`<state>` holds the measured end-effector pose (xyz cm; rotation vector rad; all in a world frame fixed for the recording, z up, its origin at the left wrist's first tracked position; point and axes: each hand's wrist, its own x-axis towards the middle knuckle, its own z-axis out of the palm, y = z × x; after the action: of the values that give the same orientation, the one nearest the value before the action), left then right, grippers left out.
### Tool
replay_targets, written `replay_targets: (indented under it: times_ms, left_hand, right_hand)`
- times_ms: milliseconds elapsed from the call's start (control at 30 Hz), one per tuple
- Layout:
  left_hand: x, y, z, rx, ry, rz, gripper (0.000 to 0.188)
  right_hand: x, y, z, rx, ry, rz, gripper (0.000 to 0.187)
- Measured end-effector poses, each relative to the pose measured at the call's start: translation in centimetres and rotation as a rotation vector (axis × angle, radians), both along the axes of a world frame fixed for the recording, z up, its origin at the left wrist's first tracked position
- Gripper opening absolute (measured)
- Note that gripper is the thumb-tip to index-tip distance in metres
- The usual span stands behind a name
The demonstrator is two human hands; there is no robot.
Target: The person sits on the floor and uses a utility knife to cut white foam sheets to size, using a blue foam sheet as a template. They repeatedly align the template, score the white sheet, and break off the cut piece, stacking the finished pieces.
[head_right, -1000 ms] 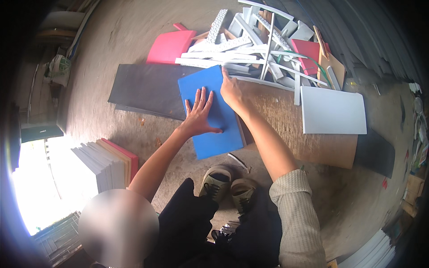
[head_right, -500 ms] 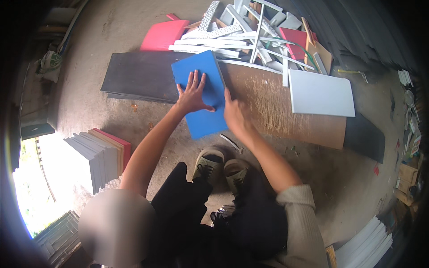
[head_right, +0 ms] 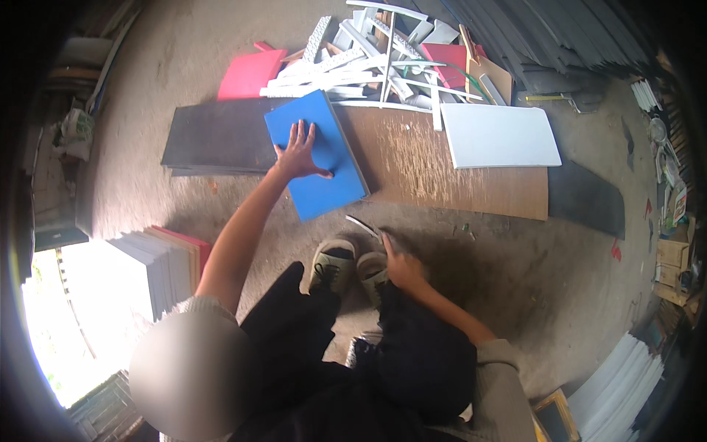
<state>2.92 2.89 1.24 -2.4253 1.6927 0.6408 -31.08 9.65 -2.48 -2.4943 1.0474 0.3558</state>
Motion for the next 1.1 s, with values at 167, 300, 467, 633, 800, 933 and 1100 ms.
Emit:
replay_targets:
  times_ms: [167, 300, 467, 633, 800, 933, 1100]
  left_hand:
    - [1.8, 1.8, -0.3, -0.006, 0.018, 0.016, 0.133]
    - [1.9, 1.6, -0.8, -0.041, 0.057, 0.006, 0.135]
    - [1.3, 1.6, -0.6, -0.099, 0.098, 0.031, 0.132]
    - [1.5, 2.2, -0.4, -0.115, 0.095, 0.055, 0.132]
    - [0.9, 1.7, -0.5, -0.130, 0.090, 0.049, 0.132]
    - [2.0, 2.7, -1.3, -0.117, 0.059, 0.079, 0.132]
    - [1.4, 1.8, -0.9, -0.086, 0.033, 0.055, 0.134]
  right_hand:
    - [1.3, -3.2, 6.5, -0.023, -0.094, -0.088, 0.043]
    - [9.8, -11.2, 7.8, 0.056, -0.353, -0.111, 0.031]
    - [24.2, -18.9, 6.5, -0.062, -0.275, -0.042, 0.028]
    - [30.2, -19.6, 5.2, 0.002, -0.242, -0.158, 0.029]
    - [29.9, -20.2, 5.6, 0.118, -0.161, -0.235, 0.032]
    - [25.0, -15.1, 6.6, 0.137, -0.216, -0.183, 0.027]
    - [12.8, -7.5, 5.5, 0.008, -0.221, -0.119, 0.019]
